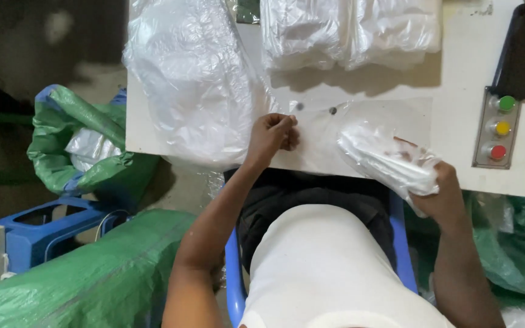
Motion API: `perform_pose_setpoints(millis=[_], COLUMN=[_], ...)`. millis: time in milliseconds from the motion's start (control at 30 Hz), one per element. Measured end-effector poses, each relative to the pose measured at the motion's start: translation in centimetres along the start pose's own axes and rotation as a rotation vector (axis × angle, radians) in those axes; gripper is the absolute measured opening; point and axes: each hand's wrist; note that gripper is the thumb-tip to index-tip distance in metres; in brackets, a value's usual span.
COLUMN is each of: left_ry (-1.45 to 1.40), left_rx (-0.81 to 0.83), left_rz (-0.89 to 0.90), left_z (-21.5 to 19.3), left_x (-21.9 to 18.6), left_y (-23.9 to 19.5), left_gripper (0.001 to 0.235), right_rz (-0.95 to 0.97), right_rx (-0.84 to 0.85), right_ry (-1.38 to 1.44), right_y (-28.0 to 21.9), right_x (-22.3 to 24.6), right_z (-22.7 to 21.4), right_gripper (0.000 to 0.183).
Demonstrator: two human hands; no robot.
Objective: Folding and stacking plastic bags at a workstation in a factory.
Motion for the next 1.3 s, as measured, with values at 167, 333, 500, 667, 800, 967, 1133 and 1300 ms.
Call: perform_pose_setpoints(millis=[167, 333, 500, 667, 800, 967, 1133, 1300], left_ry=[0.022, -0.039, 0.137, 1.075, 0.602, 0.385, 0.428, 0.630], left_rx=[0.182, 0.138, 0.068, 0.018, 0.023, -0.092, -0.071, 0.178], left_rz=[-0.021, 0.308, 0.716, 0.937, 1.059, 1.147, 1.258, 1.478], left_z=[-1.6, 1.5, 2.2, 4.3, 4.2, 8.1, 8.7, 10.5], left_x=[1.3, 3.5, 6.1, -1.1, 5.7, 6.6, 3.2, 3.3], left_y=[-0.2, -1.8, -1.5, -4.4, -0.6, -4.9, -5.1, -5.9], left_gripper=[0.011, 0.008, 0.014, 0.027, 0.076, 0.033, 0.009, 0.020], right_rz=[0.587, 0.760, 0.332, 0.086, -0.049, 0.999, 0.507, -0.008], right_rx=[-0.506, -0.324, 0.042, 0.024, 0.016, -0.286, -0.567, -0.362], right_ry=[0.591, 0.978, 1.814, 0.538, -0.225, 1.372, 0.153, -0.169], right_y=[2.0, 5.6, 3.4, 5.7, 5.4, 4.3, 5.1, 5.6], right_x=[3.7, 7.9, 3.2, 4.9, 2.5, -2.3, 0.1, 1.9], right_z=[0.5, 5.2, 7.7, 4.7, 5.4, 6.0, 8.4, 6.7], right_gripper=[0.066, 0.048, 0.040, 0.042, 0.044, 0.030, 0.064, 0.026])
Point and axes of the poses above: each hand's wrist, its own y-axis towards the middle knuckle, its own z-axis out of the palm, x = y × z, and after that the axes turned 2 degrees about z, right-handed
